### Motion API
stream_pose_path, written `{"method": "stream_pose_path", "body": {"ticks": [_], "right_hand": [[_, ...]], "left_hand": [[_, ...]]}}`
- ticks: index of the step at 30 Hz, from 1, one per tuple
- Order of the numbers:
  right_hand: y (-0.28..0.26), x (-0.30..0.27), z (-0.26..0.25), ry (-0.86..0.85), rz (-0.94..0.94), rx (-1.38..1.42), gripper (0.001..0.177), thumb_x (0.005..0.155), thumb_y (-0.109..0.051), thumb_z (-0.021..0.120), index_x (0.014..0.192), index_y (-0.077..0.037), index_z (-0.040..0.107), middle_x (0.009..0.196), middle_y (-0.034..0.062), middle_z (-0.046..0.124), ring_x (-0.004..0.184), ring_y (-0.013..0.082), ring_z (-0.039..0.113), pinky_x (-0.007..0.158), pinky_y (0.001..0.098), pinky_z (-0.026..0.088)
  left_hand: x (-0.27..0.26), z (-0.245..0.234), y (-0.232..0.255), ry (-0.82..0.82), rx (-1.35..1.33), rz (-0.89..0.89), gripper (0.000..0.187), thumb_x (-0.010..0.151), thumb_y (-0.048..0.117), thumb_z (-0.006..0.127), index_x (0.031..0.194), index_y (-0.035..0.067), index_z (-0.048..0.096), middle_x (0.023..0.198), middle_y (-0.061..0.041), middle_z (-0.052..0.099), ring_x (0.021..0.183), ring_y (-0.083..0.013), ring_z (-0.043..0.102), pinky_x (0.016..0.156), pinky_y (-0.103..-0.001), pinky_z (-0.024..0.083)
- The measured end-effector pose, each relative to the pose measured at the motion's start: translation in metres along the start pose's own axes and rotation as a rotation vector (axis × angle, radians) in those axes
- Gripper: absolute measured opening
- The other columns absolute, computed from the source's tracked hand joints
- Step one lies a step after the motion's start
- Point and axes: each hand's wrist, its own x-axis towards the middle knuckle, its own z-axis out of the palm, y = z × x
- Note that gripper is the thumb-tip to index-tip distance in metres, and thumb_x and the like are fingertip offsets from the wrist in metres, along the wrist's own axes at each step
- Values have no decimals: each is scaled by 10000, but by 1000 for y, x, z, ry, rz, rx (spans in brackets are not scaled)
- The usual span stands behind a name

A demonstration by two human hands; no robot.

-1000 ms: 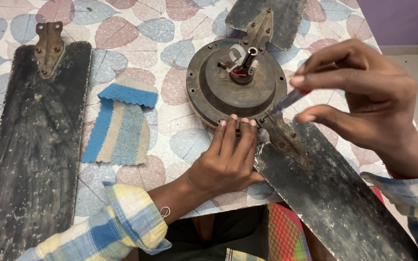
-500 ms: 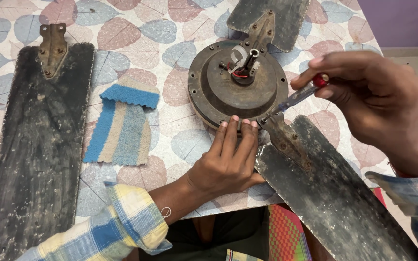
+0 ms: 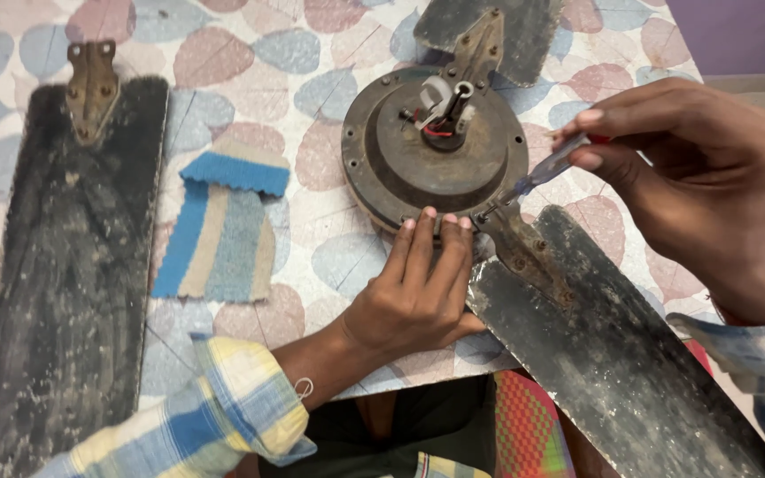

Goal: The person uses a screwdriver to loosen and remove screws from the mounting brackets of a ceiling fan. One fan blade is detached and set aside on the table while the person continues to unscrew the remaining blades from the central motor housing.

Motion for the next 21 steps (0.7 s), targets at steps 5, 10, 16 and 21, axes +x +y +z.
{"method": "stream_pose_path", "body": {"ticks": [5, 10, 16, 21], "right_hand": [[7, -3, -3, -28, -41, 32, 105, 964, 62, 660, 1068, 85, 658, 1063, 208, 718, 1028, 307, 755, 897, 387, 679], [26, -3, 2, -137, -46, 414, 156, 1063, 29, 508, 1218, 17, 516, 1207, 185, 695, 1191, 300, 720, 1042, 427, 668], [60, -7, 20, -38, -62, 663, 174, 1052, -37, 545, 1221, -9, 575, 1139, 221, 714, 1098, 302, 752, 964, 439, 693], [85, -17, 42, 75, -129, 704, 346, 1029, -46, 734, 1337, -39, 577, 1085, 187, 719, 1046, 238, 746, 924, 351, 686]], "left_hand": [[-1, 1, 2, -9, -10, -13, 991, 923, 799, 445, 1269, -97, 692, 1220, -229, 706, 1189, -421, 700, 1030, -493, 580], [-1, 4, -2, -9, -11, 1, 1009, 946, 802, 394, 1264, -110, 687, 1222, -233, 708, 1179, -437, 692, 1023, -501, 566], [-2, 1, -1, -2, -14, -27, 959, 1008, 744, 304, 1280, -93, 684, 1253, -218, 711, 1211, -416, 694, 1055, -485, 567], [-5, 2, 0, -39, -50, -35, 971, 1060, 693, 179, 1305, -98, 687, 1227, -229, 710, 1223, -423, 676, 1062, -496, 544]]}}
